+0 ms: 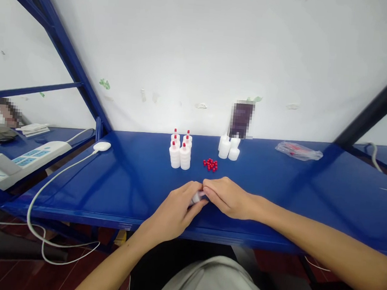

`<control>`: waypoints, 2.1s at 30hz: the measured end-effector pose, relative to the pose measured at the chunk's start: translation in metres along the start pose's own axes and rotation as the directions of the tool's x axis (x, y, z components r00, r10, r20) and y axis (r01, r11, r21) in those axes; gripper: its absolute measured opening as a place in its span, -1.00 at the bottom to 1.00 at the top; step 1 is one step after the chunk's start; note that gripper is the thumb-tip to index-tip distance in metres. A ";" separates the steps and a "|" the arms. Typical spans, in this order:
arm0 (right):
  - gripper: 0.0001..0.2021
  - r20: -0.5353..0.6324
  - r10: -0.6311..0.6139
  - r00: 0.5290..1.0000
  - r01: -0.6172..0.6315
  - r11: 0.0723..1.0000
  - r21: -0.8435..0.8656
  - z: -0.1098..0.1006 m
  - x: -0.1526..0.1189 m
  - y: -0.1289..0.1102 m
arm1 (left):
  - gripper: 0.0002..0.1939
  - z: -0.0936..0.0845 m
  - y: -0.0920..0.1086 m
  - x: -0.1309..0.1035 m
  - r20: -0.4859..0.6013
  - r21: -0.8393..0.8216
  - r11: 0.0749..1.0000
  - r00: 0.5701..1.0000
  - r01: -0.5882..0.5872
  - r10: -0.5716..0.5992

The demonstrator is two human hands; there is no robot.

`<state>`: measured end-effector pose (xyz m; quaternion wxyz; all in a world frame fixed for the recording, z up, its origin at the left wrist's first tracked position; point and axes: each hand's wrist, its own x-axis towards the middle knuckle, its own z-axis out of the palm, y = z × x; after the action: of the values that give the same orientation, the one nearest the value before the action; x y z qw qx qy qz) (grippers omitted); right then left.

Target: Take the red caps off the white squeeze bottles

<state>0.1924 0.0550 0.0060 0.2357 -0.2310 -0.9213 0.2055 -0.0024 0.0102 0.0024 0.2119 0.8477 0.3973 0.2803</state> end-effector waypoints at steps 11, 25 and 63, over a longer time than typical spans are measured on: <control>-0.78 -0.142 0.324 0.935 -0.346 0.922 -0.173 -0.031 -0.003 0.051 | -0.82 -0.001 -0.002 -0.002 -0.103 0.044 0.995 0.991 0.091 -0.086; -0.84 -0.086 0.361 0.929 -0.370 0.886 -0.281 -0.023 0.000 0.049 | -0.81 0.000 -0.001 0.000 -0.050 0.071 0.990 0.992 0.119 -0.116; -0.72 -0.636 -0.008 0.772 -0.207 0.943 -0.262 -0.039 0.000 0.049 | -0.64 -0.001 -0.003 0.000 -0.020 -0.009 0.987 0.987 0.160 -0.160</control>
<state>0.2288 0.1048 0.0136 0.4779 -0.3700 -0.7964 -0.0217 -0.0048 0.0123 0.0014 0.2326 0.8095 0.4651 0.2726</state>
